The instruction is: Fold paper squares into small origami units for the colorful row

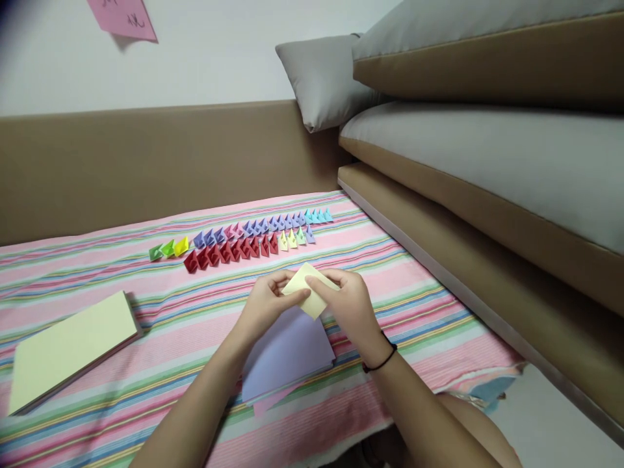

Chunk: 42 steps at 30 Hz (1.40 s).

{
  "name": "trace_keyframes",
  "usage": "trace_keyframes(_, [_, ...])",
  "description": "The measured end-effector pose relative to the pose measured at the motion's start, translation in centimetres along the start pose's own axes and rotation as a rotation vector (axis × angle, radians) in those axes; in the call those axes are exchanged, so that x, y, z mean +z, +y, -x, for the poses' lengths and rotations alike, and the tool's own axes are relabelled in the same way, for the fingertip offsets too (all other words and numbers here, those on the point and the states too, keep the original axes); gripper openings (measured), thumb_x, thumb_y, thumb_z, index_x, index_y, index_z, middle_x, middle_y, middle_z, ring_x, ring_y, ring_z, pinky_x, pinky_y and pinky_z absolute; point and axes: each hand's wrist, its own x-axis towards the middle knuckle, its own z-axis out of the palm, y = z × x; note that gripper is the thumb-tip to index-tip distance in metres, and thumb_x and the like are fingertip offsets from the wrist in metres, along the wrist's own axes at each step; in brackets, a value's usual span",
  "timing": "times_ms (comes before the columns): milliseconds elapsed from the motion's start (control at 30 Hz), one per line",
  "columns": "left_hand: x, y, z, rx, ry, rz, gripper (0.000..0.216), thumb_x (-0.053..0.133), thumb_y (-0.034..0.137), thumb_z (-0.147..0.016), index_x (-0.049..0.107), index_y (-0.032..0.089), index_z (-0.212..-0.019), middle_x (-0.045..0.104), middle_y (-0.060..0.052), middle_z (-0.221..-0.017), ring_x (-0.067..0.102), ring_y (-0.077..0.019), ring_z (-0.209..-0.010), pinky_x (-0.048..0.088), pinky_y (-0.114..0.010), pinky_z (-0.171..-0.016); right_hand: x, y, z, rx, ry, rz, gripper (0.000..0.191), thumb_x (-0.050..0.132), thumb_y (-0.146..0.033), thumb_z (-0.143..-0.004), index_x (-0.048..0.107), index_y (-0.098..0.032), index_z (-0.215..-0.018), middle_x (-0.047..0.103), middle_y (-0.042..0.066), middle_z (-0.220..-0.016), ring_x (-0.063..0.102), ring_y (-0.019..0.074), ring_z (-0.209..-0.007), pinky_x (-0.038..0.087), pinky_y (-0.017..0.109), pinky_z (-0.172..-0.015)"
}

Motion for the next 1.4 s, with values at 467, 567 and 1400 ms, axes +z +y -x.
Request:
trace_keyframes(467, [-3.5, 0.4, -0.7, -0.096, 0.064, 0.014, 0.019, 0.076, 0.021, -0.059, 0.069, 0.013, -0.075, 0.071, -0.005, -0.071, 0.066, -0.0163, -0.068, 0.051, -0.027, -0.070, -1.2, 0.1, -0.7, 0.058, 0.008, -0.082, 0.026, 0.068, -0.036, -0.072, 0.071, -0.013, -0.082, 0.069, 0.004, -0.076, 0.059, 0.0157, -0.066, 0.044, 0.023, -0.053])
trace_keyframes(567, [-3.4, 0.5, -0.8, -0.058, 0.113, 0.069, 0.020, 0.075, 0.026, -0.063, 0.068, 0.014, -0.077, 0.071, -0.005, -0.073, 0.066, -0.0165, -0.072, 0.051, -0.028, -0.074, -1.3, 0.1, -0.6, 0.062, 0.000, -0.079, 0.026, 0.067, -0.037, -0.073, 0.070, -0.013, -0.083, 0.068, 0.004, -0.077, 0.058, 0.0157, -0.066, 0.044, 0.024, -0.053])
trace_keyframes(1400, [-2.3, 0.0, -0.4, -0.045, 0.047, -0.011, 0.022, 0.072, 0.033, -0.069, 0.068, 0.012, -0.073, 0.065, -0.003, -0.066, 0.054, -0.0095, -0.058, 0.038, -0.020, -0.055, -3.7, -0.9, -0.9, 0.199, -0.278, -0.014, 0.029, 0.066, -0.027, -0.073, 0.063, -0.015, -0.099, 0.073, 0.006, -0.081, 0.068, 0.0210, -0.085, 0.051, 0.033, -0.080])
